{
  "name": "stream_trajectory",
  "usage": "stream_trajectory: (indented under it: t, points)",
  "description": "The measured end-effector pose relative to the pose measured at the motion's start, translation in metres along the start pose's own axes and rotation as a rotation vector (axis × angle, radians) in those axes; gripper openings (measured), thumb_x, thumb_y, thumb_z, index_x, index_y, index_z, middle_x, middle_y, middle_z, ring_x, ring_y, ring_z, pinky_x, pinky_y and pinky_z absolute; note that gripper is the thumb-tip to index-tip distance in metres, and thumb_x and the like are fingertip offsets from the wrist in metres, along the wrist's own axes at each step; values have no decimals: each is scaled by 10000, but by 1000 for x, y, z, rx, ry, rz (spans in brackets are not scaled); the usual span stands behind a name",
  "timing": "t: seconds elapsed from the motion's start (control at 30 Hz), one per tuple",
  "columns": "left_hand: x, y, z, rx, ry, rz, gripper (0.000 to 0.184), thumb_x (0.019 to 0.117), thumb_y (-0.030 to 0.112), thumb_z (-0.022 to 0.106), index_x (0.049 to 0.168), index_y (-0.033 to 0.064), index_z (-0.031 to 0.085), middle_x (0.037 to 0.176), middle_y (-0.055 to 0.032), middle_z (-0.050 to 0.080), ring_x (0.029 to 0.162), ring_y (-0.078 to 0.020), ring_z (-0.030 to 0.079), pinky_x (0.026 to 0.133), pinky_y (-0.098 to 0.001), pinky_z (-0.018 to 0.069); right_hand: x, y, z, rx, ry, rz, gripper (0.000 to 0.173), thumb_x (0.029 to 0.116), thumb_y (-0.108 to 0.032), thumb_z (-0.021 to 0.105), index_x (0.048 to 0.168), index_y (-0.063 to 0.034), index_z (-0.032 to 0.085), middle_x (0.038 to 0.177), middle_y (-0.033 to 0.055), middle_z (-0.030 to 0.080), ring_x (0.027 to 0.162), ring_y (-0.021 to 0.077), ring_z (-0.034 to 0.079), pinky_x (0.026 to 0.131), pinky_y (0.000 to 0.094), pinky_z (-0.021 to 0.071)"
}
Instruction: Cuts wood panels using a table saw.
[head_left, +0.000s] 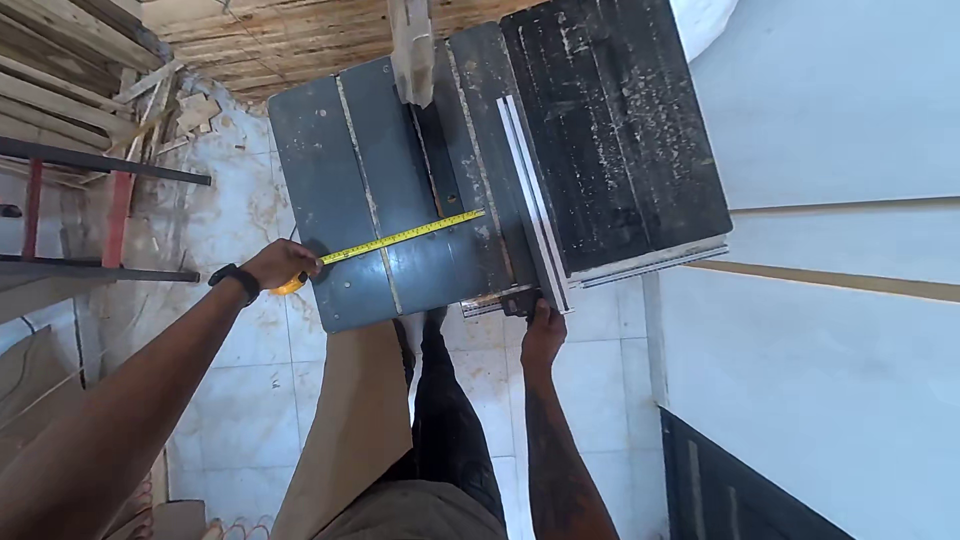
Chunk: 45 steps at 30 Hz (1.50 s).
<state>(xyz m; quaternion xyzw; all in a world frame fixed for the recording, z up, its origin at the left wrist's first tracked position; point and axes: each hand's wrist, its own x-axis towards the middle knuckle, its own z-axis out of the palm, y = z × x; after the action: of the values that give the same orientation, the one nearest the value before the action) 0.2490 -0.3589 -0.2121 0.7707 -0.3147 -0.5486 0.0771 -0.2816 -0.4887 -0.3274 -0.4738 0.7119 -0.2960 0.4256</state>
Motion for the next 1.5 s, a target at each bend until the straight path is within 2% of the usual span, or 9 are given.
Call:
stream_trajectory:
  t: [0.17,0.3,0.37,0.47,0.63,0.83,1.03,1.27,1.5]
  points:
    - [4,15,4,1,9,-12,218,1029,287,641,982,132,786,908,-28,774,788,-167,723,790,-444,599,12,-1,-5,-16,-12,12,436,1054,-467,534,1092,-48,653,870,94,665,730,199,641,714,434,563]
    - [18,28,5,35,19,-20,234,1025,315,644,1000,136,792,942,-28,781,860,-175,736,853,-476,593,6,-4,-9,-63,-144,43,467,1038,-522,533,1168,-89,652,894,89,678,733,202,644,715,442,568]
    - [29,37,4,82,25,-43,254,1020,334,643,991,139,802,937,-42,781,877,-199,736,871,-523,578,1,-6,-7,-81,-181,78,512,1042,-554,495,1116,-73,655,826,93,628,685,208,587,667,445,522]
    - [45,37,-5,78,-4,-47,249,1028,297,638,994,102,789,928,-56,780,849,-198,735,847,-491,585,2,-11,-6,-70,-183,90,530,1051,-538,487,1115,-45,667,890,115,671,785,221,645,765,470,554]
    - [57,40,-20,36,-37,-48,236,1028,256,643,1051,55,765,950,-78,772,818,-204,734,823,-445,605,9,-9,-10,1,-173,71,509,1061,-501,492,1153,-29,658,950,122,690,816,219,679,788,458,584]
    - [49,32,-25,-19,-107,-52,221,1039,223,623,1053,51,761,947,-81,773,791,-195,741,777,-392,625,10,-10,-13,-15,-203,66,518,1064,-519,468,1105,-41,664,929,105,687,820,198,678,793,438,581]
    - [63,56,-15,-30,-80,-64,246,1038,259,627,1066,50,753,939,-83,771,780,-202,742,768,-406,628,26,-4,-17,17,-173,54,504,1066,-495,482,1107,-30,672,997,123,704,926,218,700,859,475,586]
    - [77,75,-8,-40,-98,-22,256,1039,258,626,1042,36,752,934,-87,771,780,-198,742,775,-395,627,27,-11,-26,-33,-207,76,543,1055,-544,469,1114,-44,671,998,125,702,917,222,697,857,486,582]
    - [98,87,-10,-63,-127,-32,266,1034,254,632,1036,9,738,899,-103,764,746,-208,740,734,-389,631,30,-3,-18,36,-193,99,494,1056,-497,507,1126,-37,674,1021,121,710,942,217,704,870,470,588]
